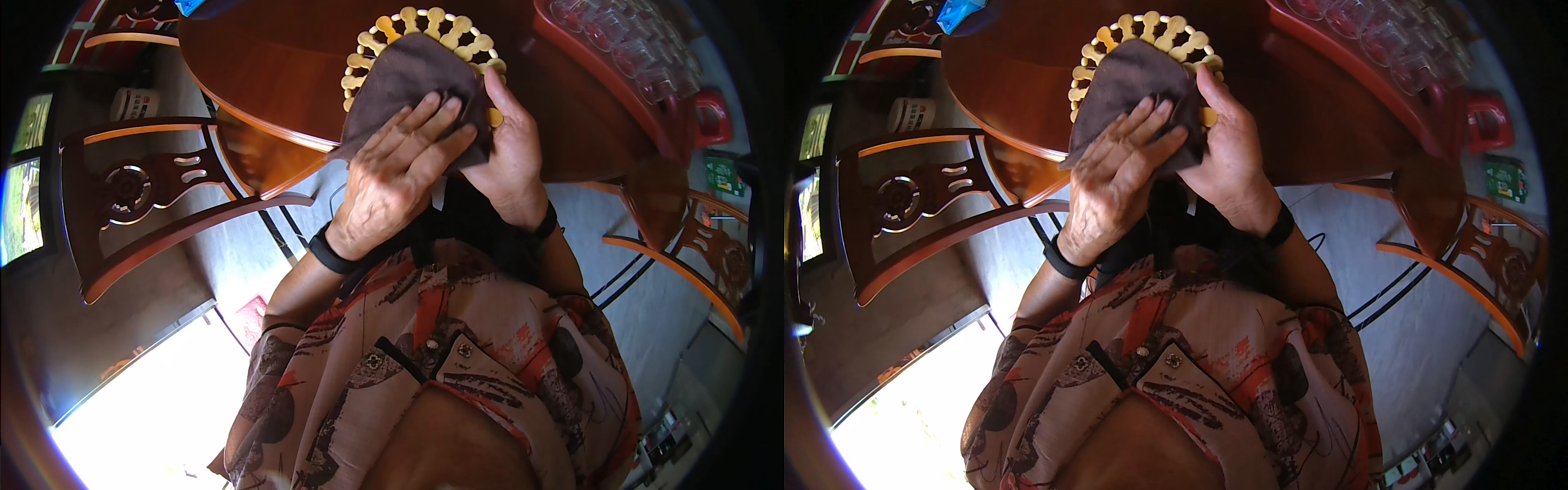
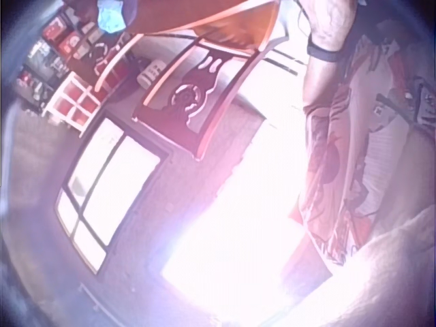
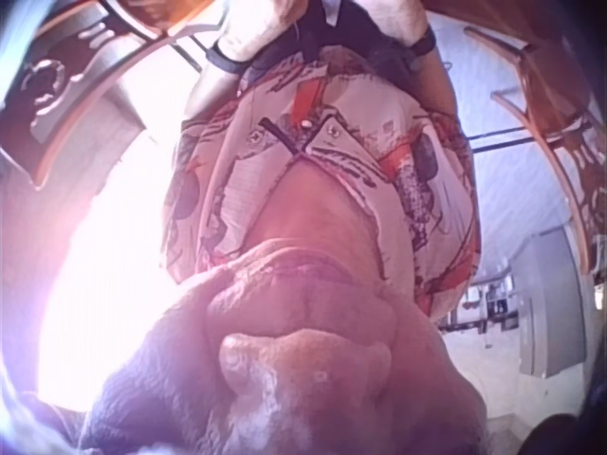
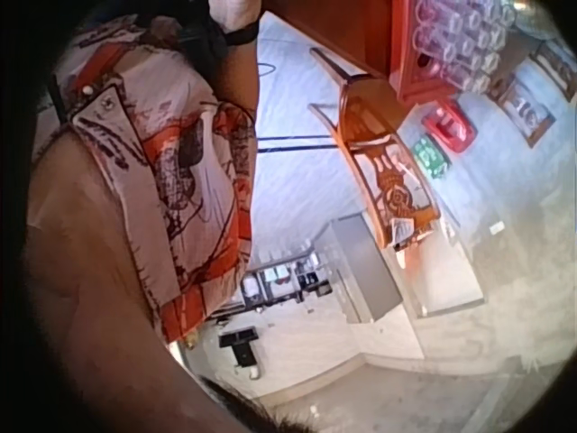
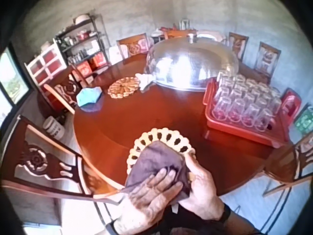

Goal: The person uses a dark cloth to rub and polish two circular wooden coasters with a flower-like pattern on a wooden table. The person holds one coaster in the left hand and rubs it with the cloth in the right hand, then places it down and repeats the process with the second coaster.

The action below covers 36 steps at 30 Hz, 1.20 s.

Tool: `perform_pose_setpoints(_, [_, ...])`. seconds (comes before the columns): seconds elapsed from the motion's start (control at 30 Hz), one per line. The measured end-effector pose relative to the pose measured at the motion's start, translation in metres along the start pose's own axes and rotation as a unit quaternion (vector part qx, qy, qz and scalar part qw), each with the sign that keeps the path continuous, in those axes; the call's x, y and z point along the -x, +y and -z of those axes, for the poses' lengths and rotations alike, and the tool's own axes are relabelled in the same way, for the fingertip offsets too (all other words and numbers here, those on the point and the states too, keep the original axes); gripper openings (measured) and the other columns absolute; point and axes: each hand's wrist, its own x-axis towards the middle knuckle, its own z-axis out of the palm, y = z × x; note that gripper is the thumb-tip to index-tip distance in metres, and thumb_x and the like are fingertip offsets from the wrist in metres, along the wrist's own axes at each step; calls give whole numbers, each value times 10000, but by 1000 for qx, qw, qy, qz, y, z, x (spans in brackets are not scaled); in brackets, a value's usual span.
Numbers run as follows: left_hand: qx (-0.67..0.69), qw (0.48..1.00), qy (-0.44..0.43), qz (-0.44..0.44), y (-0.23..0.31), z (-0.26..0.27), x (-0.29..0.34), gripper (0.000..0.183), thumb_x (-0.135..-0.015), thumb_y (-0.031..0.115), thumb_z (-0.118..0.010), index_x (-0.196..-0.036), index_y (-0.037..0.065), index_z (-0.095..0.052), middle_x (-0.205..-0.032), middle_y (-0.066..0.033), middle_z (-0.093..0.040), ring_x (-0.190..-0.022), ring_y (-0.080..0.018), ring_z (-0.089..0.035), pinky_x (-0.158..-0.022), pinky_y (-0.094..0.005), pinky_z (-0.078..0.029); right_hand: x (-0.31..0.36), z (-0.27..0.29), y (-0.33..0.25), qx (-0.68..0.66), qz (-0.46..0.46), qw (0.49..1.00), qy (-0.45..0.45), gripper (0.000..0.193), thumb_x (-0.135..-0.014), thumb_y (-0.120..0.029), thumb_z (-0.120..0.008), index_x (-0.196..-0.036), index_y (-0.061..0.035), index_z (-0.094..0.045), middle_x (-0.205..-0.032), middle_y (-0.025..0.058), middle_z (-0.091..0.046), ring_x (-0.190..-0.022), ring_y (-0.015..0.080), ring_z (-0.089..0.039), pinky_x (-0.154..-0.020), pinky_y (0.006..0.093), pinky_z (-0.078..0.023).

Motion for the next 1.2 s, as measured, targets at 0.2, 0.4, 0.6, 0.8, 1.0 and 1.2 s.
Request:
perform_pose_setpoints(0.2, [-88, 994, 56, 19, -37, 28, 34, 485, -899, -126, -672, -1308, 102, -797, -1442, -143, -753, -1400, -331, -691, -1195, -512, -547, -4, -20, 7, 68, 20, 994, 86, 584, -1229, -412, -365, -1678, -40, -406, -1674, 189, -536, -1490, 319, -561, -1272, 492, -423])
perform_pose_setpoints(0.4, [53, 946, 231, 222, -56, 45, 33, 310, -1091, 20, -677, -1396, 23, -736, -1368, -161, -788, -1323, -265, -734, -1153, -418, -576, -4, -33, 4, 155, 3, 982, 111, 606, -1225, -394, -363, -1708, -29, -342, -1721, 228, -463, -1561, 368, -491, -1310, 567, -380])
perform_pose_setpoints(0.6, [136, 969, 176, 107, -38, 15, -10, 463, -1084, 109, -711, -1544, 146, -671, -1570, -199, -654, -1494, -375, -591, -1251, -515, -474, -10, 0, 2, -12, -57, 996, -67, 569, -1217, -398, -415, -1661, -42, -439, -1638, 163, -566, -1494, 315, -567, -1268, 536, -444])
perform_pose_setpoints(0.8, [38, 998, 30, 45, 14, -14, 3, 583, -907, 27, -778, -1483, 84, -707, -1616, -207, -610, -1562, -415, -515, -1280, -558, -428, -5, -2, -7, -34, -48, 998, -33, 539, -1221, -414, -395, -1578, -41, -549, -1510, 137, -676, -1350, 278, -683, -1175, 461, -539])
perform_pose_setpoints(1.0, [202, 978, 45, 20, 7, 5, 13, 376, -987, 41, -726, -1359, 62, -781, -1406, -192, -759, -1376, -352, -704, -1139, -488, -582, -6, -14, -1, 137, -28, 984, 108, 557, -1209, -424, -436, -1616, -46, -485, -1545, 173, -637, -1334, 283, -685, -1148, 465, -562])
perform_pose_setpoints(1.2, [386, 796, 353, 306, -36, 51, -8, 341, -1173, 210, -623, -1450, 22, -689, -1269, -73, -765, -1149, -113, -688, -1024, -309, -569, -7, -14, 4, 99, -49, 993, 49, 518, -1204, -387, -440, -1610, -69, -488, -1542, 149, -632, -1386, 319, -648, -1187, 519, -531])
